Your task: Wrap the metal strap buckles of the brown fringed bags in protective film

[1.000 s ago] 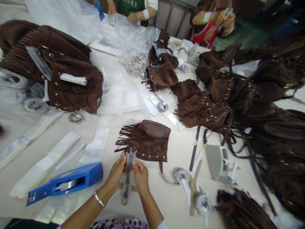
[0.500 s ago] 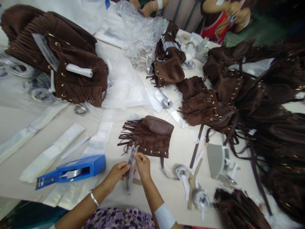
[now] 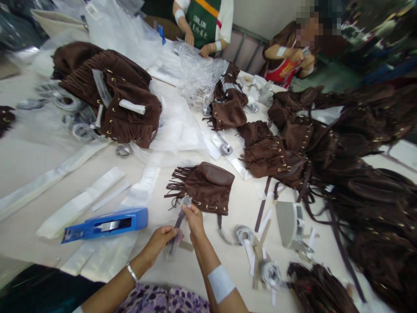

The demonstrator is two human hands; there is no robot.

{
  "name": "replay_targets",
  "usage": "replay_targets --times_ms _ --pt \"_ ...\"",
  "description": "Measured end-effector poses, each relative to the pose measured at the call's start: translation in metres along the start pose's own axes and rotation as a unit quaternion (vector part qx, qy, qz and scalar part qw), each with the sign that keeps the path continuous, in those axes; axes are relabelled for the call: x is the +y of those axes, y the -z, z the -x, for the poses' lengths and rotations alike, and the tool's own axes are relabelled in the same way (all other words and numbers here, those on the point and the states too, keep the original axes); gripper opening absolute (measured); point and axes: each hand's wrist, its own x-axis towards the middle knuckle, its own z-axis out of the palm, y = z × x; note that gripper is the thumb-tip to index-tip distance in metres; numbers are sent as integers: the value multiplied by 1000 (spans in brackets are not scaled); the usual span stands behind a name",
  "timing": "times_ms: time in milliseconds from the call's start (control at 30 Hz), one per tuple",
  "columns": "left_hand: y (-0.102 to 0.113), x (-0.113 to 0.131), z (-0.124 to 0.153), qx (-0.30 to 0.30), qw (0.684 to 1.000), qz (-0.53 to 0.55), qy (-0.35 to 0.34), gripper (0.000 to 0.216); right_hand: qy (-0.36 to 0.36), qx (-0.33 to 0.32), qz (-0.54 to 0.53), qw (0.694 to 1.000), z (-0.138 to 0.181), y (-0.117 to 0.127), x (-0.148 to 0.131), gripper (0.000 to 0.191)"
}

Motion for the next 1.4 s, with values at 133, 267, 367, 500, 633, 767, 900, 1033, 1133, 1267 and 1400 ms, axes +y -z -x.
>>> replay_targets --times_ms 133,267,367,500,633,767,900,1033,1133,1267,1400 --pt "3 -6 6 -16 1000 -24 -4 40 -21 13 -26 999 3 -3 3 27" --pt "10 -8 2 -14 998 -65 -20 40 -37 13 -48 998 5 -3 8 28" --pt "11 -8 1 -18 995 -90 -36 49 -46 16 -58 997 4 -2 11 32" --pt "3 -16 4 5 996 -86 -20 63 -40 22 -69 997 -3 -1 9 36" --pt "-6 -25 10 31 996 -28 -74 52 -48 5 -80 996 0 0 4 43" --pt "-8 -26 3 54 994 -34 -88 51 -67 9 -74 995 0 4 1 48" --pt "-4 -30 -9 88 991 -57 -82 56 -57 9 -69 996 -6 4 -1 51" --pt "-3 -36 -14 79 994 -58 -55 66 -55 15 -75 996 -7 2 -1 52" --pt "-1 -33 -12 64 995 -43 -63 66 -45 15 -73 996 -13 5 0 52" --pt "-2 -21 3 42 997 -17 -70 62 -34 -12 -64 997 -15 6 -3 48" --pt "-5 -10 18 20 998 -10 -52 56 -16 2 -65 998 -7 0 -8 45"
